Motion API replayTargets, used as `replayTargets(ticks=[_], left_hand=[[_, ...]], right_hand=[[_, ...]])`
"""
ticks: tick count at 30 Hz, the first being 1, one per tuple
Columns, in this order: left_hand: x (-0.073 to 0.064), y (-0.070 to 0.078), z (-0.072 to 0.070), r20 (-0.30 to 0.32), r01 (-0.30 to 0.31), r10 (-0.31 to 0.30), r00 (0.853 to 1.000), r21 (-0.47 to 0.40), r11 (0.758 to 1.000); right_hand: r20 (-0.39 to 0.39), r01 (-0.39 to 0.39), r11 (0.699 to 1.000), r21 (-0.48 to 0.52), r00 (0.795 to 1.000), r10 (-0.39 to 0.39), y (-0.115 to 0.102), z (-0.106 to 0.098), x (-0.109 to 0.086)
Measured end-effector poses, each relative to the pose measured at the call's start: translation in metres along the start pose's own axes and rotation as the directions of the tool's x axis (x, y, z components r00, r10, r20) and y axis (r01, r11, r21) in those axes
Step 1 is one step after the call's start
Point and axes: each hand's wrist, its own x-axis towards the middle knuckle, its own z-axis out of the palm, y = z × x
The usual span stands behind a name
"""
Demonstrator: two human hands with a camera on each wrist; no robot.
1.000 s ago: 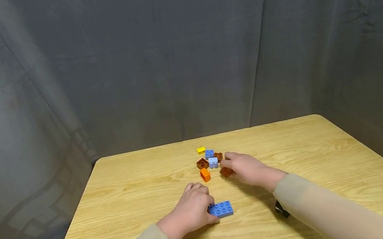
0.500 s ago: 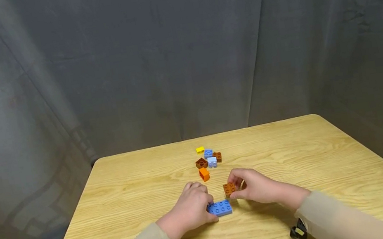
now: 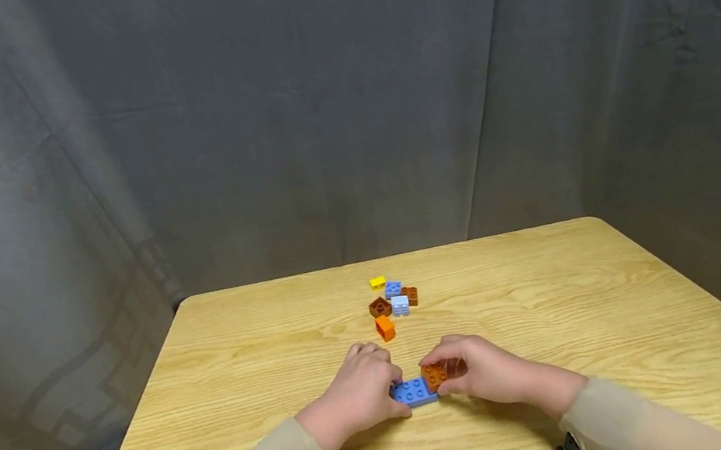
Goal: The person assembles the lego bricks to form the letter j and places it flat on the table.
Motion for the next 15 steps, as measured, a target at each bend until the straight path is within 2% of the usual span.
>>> replayTargets(ticks=[5, 15], left_hand=[[0.0000, -0.0002, -0.0001, 0.000, 0.002, -0.002, 1.000, -0.001, 1.000], [0.0008, -0.0008, 0.0000, 0.008, 0.006, -0.006, 1.000, 0.004, 1.000]], right_hand=[[0.002, 0.004, 0.999, -0.044, 1.000, -0.004, -0.0032, 0.0028, -0.0012], [-0.009, -0.007, 0.998, -0.064, 1.000, 0.006, -0.0057, 0.0033, -0.0008]])
